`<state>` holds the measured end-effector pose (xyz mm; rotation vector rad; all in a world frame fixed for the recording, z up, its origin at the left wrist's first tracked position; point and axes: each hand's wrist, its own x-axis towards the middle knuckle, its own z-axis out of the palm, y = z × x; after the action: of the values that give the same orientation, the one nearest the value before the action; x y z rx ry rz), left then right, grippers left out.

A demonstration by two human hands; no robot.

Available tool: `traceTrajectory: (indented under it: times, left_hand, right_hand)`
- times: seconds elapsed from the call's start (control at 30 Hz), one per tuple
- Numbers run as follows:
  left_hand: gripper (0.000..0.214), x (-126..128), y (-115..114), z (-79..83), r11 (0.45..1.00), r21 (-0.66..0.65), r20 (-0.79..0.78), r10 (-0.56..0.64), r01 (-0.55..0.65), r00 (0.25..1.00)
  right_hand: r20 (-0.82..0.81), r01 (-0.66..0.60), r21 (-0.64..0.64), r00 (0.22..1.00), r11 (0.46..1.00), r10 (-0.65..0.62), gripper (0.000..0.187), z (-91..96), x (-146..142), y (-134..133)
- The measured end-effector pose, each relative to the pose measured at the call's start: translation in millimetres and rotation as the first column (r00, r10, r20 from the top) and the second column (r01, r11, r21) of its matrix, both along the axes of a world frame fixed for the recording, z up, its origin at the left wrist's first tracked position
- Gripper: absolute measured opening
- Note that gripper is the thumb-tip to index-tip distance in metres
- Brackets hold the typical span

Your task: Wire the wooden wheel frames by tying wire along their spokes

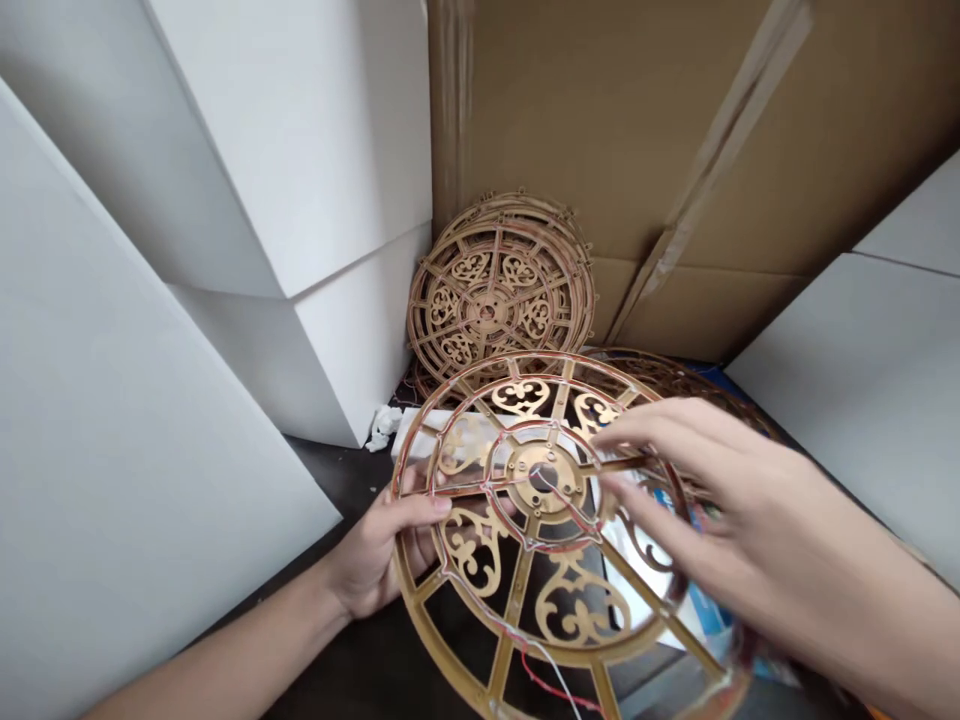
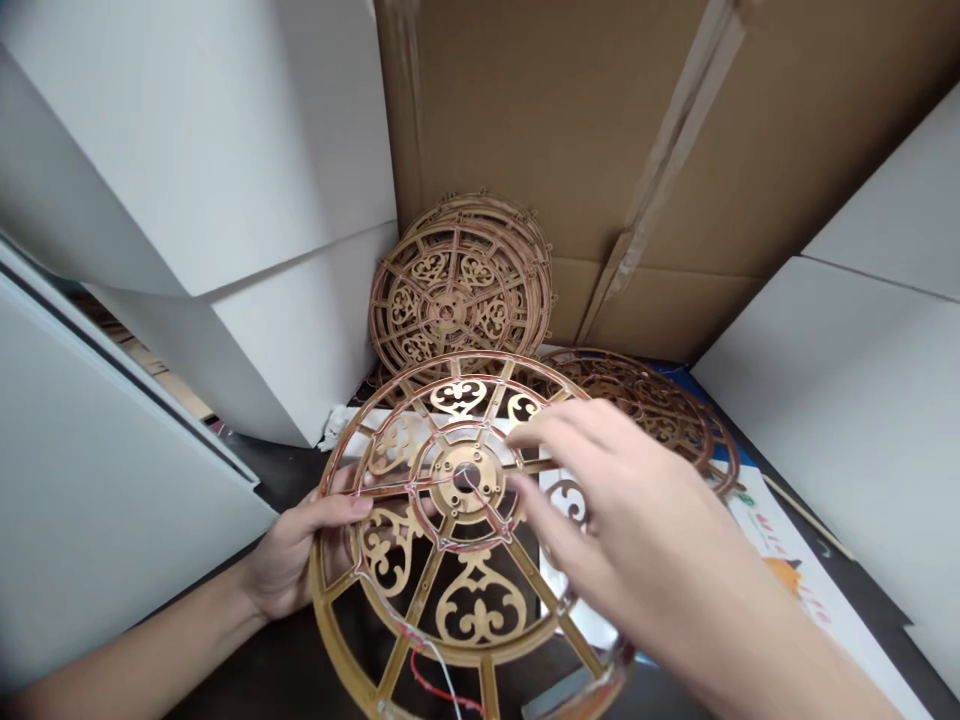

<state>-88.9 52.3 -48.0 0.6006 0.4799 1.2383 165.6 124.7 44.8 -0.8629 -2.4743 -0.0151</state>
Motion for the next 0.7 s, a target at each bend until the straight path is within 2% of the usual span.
traceTrajectory:
  times: [0.03,0.07,0.1,0.13,0.2,0.23,0.27,0.33,0.4,0.47,0.57,0.63,0.7]
  left_hand:
    - [0.025,0,-1,1.7,0.999,0.010,-0.007,0.031,-0.031,0.999]
    - [0.024,0,-3,3.7,0.998,0.022,-0.013,0.061,-0.061,0.998]
    - [0.024,1,-4,5.8,0.996,0.034,-0.016,0.088,-0.088,0.996]
    - [0.024,2,-6,8.0,0.993,0.041,-0.021,0.111,-0.110,0.994]
    - [0.025,4,-9,11.6,0.991,0.044,-0.033,0.131,-0.129,0.991]
    - [0.025,6,-11,12.9,0.990,0.043,-0.040,0.133,-0.131,0.990]
    - [0.026,7,-13,13.9,0.991,0.046,-0.046,0.132,-0.130,0.990]
    - [0.026,9,-16,15.1,0.990,0.061,-0.048,0.127,-0.124,0.991]
    - [0.028,10,-19,16.1,0.990,0.068,-0.044,0.123,-0.120,0.991]
    - [0.031,9,-22,18.1,0.992,0.071,-0.021,0.108,-0.107,0.994]
    - [0.034,9,-24,23.5,0.990,0.125,0.087,0.051,-0.062,0.995]
    - [0.034,11,-26,27.5,0.982,0.185,0.159,-0.003,-0.027,0.987]
    - [0.033,13,-28,30.1,0.974,0.225,0.167,-0.051,0.012,0.985]
  right_hand:
    - [-0.099,0.121,0.030,0.988,0.992,-0.118,0.026,-1.6,6,2]
    - [-0.201,0.246,-0.003,0.949,0.969,-0.242,0.037,-4.2,13,3]
    - [-0.292,0.362,-0.105,0.879,0.926,-0.377,0.050,-8.2,19,3]
    - [-0.369,0.419,-0.267,0.788,0.868,-0.493,0.066,-13.5,24,2]
    - [-0.419,0.331,-0.607,0.639,0.722,-0.645,0.085,-27.7,31,-4]
    - [-0.409,0.233,-0.734,0.598,0.638,-0.689,0.088,-35.6,31,-8]
    - [-0.394,0.129,-0.816,0.589,0.563,-0.706,0.088,-43.3,31,-12]
    - [-0.386,-0.061,-0.896,0.595,0.440,-0.704,0.081,-55.5,26,-21]
    - [-0.400,-0.200,-0.914,0.603,0.354,-0.691,0.071,-61.3,19,-28]
    - [-0.431,-0.312,-0.902,0.586,0.300,-0.686,0.068,-61.6,12,-33]
    - [-0.460,-0.438,-0.866,0.506,0.242,-0.730,0.063,-60.1,6,-35]
    - [-0.448,-0.449,-0.864,0.476,0.229,-0.757,0.055,-61.7,5,-35]
    - [-0.445,-0.417,-0.875,0.488,0.248,-0.750,0.050,-65.8,6,-34]
